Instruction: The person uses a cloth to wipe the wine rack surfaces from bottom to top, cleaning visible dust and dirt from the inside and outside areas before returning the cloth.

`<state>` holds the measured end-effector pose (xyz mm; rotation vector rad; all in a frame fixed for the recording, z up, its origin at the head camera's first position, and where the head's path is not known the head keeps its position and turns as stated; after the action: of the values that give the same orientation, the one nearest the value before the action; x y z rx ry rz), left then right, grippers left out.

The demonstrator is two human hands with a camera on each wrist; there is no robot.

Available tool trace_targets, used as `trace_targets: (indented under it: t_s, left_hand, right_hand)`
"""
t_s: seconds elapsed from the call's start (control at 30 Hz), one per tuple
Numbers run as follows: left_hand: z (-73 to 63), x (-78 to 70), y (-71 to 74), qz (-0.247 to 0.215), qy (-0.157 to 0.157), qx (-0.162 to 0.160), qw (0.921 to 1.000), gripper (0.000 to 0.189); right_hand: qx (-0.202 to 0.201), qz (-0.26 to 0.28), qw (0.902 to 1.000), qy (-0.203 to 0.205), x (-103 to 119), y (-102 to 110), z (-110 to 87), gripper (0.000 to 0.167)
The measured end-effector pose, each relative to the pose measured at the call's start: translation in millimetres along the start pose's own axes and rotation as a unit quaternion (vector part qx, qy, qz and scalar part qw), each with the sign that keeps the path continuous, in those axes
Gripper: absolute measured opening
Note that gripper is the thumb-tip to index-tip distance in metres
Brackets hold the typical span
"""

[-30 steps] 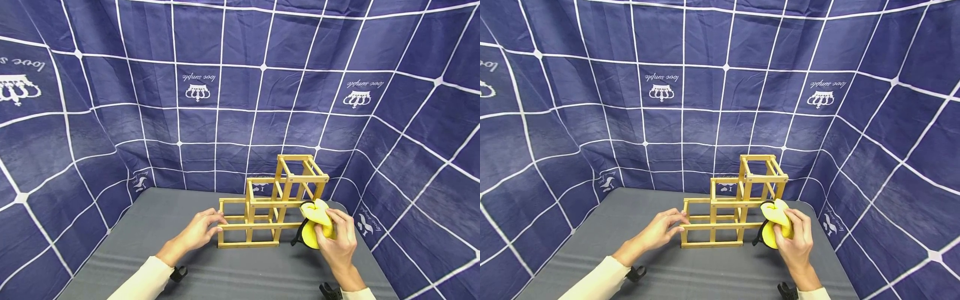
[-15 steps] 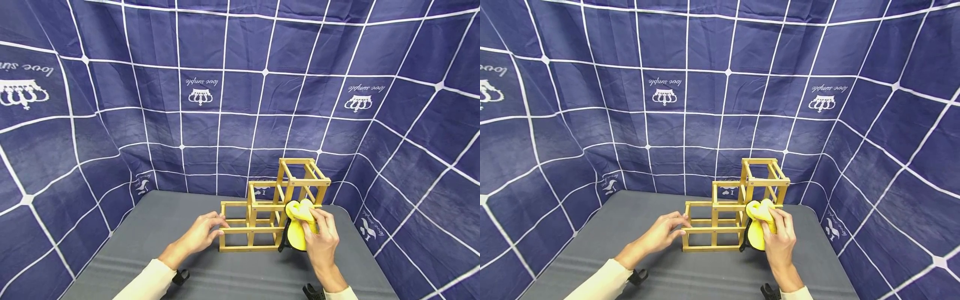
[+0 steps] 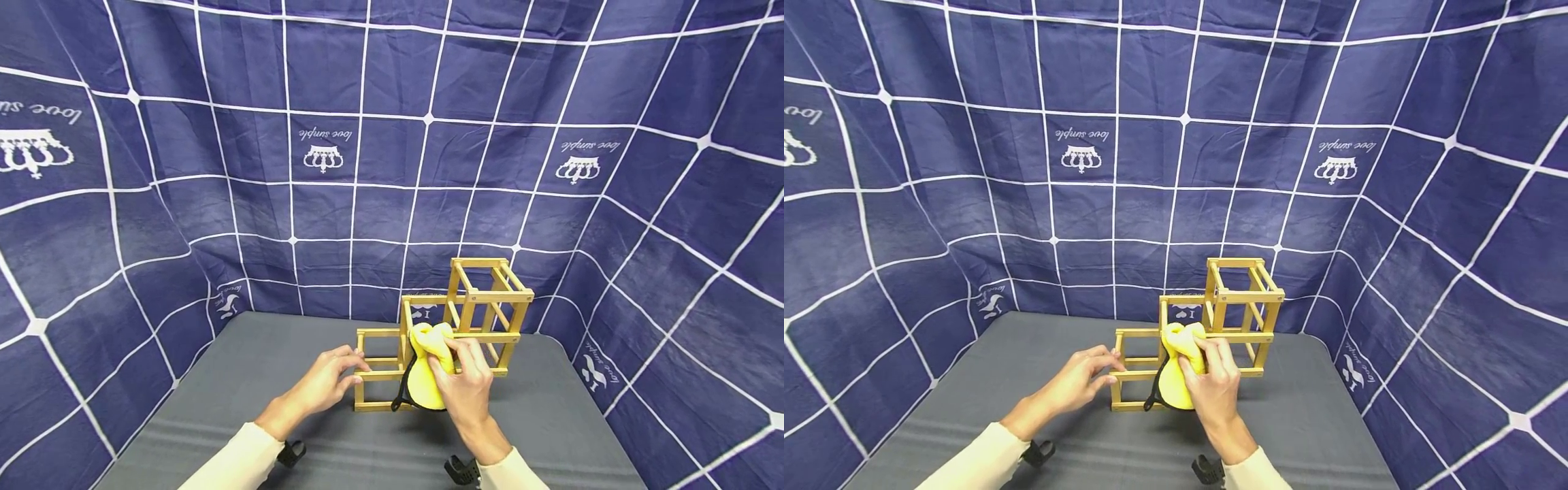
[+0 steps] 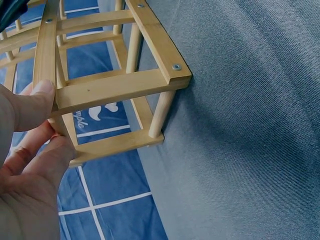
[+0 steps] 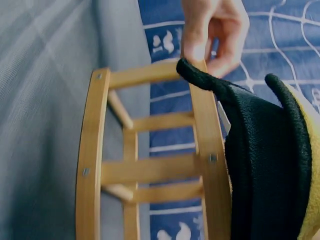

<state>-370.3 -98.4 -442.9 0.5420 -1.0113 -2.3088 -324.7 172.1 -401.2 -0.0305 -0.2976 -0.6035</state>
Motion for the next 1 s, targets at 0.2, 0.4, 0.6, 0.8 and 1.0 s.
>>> trace_targets:
  t_s: [0.2, 0.4, 0.6, 0.8, 1.0]
  left_hand:
    - [0.6, 5.6, -4.0, -0.01, 0.018, 0.025, 0.9995, 0.027]
    - [3.6, 6.8, -4.1, -0.012, 0.028, 0.027, 0.9992, 0.025]
    - [3.3, 4.0, -5.8, -0.022, 0.042, 0.025, 0.9986, 0.024]
    - [0.6, 3.3, -7.9, -0.025, 0.062, 0.032, 0.9972, 0.023]
    - [-1.6, 7.0, -7.9, -0.025, 0.077, 0.036, 0.996, 0.025]
  right_hand:
    - [0.026, 0.009, 0.9996, 0.004, 13, -26, 1.2, 0.051]
    - [0.029, 0.01, 0.9995, 0.003, 12, -29, 4.0, 0.051]
    - [0.036, 0.009, 0.9993, -0.003, 3, -16, 2.2, 0.052]
    - [0.012, -0.013, 0.9997, 0.016, -9, 9, 3.2, 0.052]
    - [0.014, -0.021, 0.9993, 0.027, -23, 31, 6.3, 0.052]
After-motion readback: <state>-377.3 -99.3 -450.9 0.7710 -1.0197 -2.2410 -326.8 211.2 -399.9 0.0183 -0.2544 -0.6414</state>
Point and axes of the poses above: each hand's wrist, its own z-axis towards the middle knuckle, its own y-axis out of the back of the hand, x = y × z, the point moved 8 cm from there along z, towards the middle knuckle, and after that the axes turned 9 degrees about z, right-handed, at the moved point
